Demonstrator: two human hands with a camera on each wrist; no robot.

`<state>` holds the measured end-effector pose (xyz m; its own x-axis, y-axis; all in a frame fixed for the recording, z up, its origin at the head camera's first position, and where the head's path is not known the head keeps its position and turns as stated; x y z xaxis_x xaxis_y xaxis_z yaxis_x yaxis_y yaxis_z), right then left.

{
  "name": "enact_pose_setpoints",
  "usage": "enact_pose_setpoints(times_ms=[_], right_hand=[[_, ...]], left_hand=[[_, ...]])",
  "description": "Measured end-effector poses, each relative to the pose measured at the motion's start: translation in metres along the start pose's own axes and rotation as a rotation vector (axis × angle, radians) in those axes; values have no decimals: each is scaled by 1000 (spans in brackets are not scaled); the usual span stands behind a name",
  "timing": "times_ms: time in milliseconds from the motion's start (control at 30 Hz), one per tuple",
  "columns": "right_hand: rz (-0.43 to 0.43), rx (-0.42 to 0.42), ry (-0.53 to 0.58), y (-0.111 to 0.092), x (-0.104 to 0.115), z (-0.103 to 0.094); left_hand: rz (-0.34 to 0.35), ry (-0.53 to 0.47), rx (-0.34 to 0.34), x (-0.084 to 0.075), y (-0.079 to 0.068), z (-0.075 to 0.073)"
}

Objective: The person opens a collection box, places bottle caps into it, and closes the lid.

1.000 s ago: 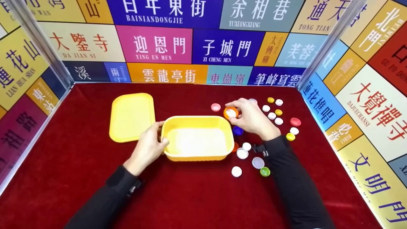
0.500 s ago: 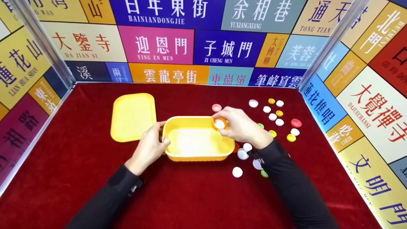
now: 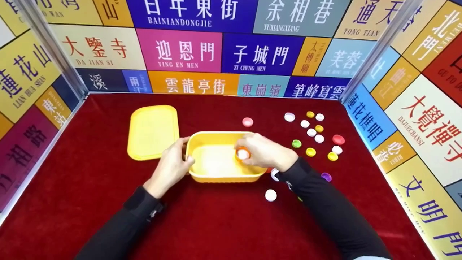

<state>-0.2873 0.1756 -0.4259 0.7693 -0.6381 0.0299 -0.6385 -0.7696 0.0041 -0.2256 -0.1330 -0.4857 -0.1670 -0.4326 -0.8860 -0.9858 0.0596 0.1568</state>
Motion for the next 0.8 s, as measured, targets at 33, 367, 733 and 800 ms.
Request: enact_pose_setpoints(times_ms=[33, 367, 733, 800], right_hand=[[-5, 10, -7, 1, 1, 1], [0, 88, -41, 5, 5, 2], [-1, 42, 51, 8, -5, -7], [-2, 14, 65, 10, -8, -10]], left_hand=[[-3, -1, 1, 0, 0, 0], [7, 3, 0, -1, 1, 1], [10, 7, -7, -1, 1, 1], [9, 9, -8, 0, 1, 1]])
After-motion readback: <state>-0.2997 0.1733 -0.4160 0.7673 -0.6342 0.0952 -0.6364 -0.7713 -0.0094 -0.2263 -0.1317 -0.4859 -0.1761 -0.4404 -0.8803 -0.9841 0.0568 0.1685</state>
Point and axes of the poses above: each hand's wrist, its own y-axis towards the middle knuckle, its own z-axis out of the palm, x = y × z, the point moved 1 cm from there along y, towards the middle knuckle, and after that the axes turned 14 degrees about -y, right-handed, at the moved point
